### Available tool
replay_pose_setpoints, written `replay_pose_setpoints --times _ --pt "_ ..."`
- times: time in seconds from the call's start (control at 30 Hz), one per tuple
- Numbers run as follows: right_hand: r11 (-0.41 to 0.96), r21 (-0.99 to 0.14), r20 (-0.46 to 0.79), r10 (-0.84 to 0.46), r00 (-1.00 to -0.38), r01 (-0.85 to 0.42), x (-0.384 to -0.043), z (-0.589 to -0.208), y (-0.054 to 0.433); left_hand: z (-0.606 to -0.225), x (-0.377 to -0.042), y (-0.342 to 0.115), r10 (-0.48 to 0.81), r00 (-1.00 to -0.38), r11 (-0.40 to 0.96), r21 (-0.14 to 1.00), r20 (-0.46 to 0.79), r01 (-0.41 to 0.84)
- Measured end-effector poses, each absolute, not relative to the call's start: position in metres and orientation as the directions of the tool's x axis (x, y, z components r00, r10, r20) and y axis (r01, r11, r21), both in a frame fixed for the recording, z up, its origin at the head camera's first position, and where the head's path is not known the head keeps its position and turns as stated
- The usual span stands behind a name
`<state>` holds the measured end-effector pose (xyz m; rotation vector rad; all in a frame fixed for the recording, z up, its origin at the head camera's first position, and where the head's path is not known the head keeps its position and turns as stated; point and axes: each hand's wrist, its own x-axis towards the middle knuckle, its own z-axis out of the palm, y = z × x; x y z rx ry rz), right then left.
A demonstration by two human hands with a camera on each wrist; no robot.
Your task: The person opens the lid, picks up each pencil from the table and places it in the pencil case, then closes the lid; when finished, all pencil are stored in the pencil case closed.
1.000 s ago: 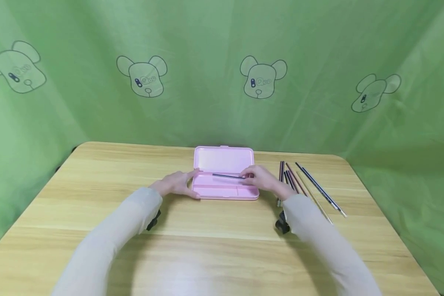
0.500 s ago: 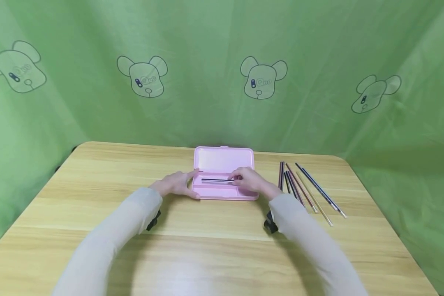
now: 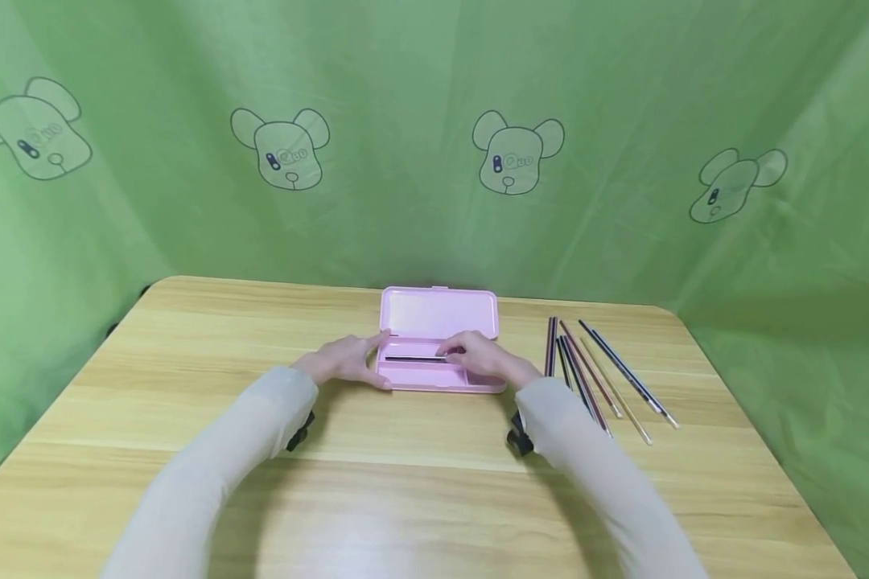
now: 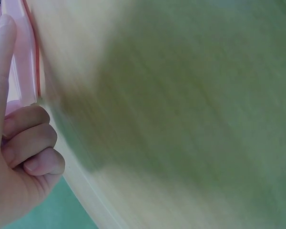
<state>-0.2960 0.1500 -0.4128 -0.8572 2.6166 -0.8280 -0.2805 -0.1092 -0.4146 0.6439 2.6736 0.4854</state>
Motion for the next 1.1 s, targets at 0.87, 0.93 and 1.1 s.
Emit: replay_pose_setpoints --times 0.87,0.93,1.1 --pt "0.593 -0.689 -0.049 -0.61 -0.791 -0.416 -0.29 -0.407 0.156 -0.418 -0.284 -0.109 0.503 -0.828 0.83 0.404 -0.249 0.383" --pt "0.586 -0.697 -0.045 -0.61 -0.791 -0.412 -0.288 -0.405 0.162 -0.418 -0.283 -0.109 0.503 -0.828 0.829 0.41 -0.249 0.38" --pt "0.587 -0.719 -0.06 -0.586 -0.808 -0.372 -0.282 -0.4 0.182 -0.416 -0.283 -0.11 0.495 -0.829 0.837 0.399 -0.259 0.375"
